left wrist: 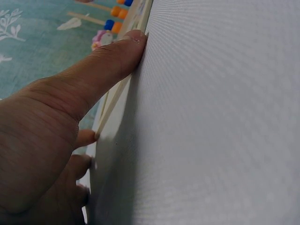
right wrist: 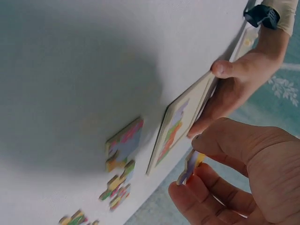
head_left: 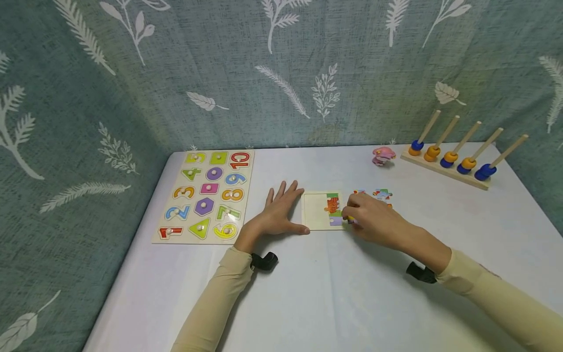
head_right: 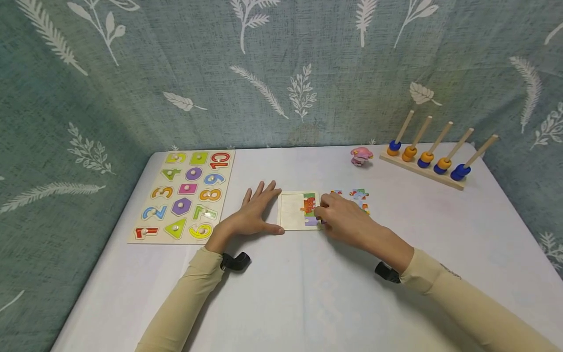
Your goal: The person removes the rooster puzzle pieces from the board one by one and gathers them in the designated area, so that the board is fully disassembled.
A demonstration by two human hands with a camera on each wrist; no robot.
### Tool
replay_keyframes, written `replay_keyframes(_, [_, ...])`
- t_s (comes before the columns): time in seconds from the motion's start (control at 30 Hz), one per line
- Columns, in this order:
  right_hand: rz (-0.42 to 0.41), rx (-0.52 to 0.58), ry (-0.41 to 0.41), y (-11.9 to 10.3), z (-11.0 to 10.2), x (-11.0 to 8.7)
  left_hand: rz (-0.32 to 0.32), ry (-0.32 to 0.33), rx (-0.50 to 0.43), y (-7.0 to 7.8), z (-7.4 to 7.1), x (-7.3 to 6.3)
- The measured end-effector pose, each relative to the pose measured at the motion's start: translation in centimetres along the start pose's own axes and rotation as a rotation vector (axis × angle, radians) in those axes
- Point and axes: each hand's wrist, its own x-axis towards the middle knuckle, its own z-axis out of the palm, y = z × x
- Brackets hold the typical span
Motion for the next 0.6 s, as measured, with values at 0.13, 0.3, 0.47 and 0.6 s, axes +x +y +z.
replay_keyframes(0.13, [0.033,0.010,0.007,0.5,-0.4,-0.7,-0.001,0.001,-0.001,0.0,0.0,0.0])
replay_keyframes(0.3, [0.078,0.029,-0.011,1.0,-0.8,-1.5,-0.002,0.003,-0.009,0.1,-0.1,-0.1])
replay_keyframes(0.47, [0.091,0.021,-0.006,1.3,-1.0,-2.3,-0.003,0.004,-0.016,0.1,-0.1,-0.1])
replay_keyframes(0.6, [0.095,0.008,0.004,1.5,-1.2,-2.8,-0.001,0.001,-0.013,0.1,-0.1,-0.1])
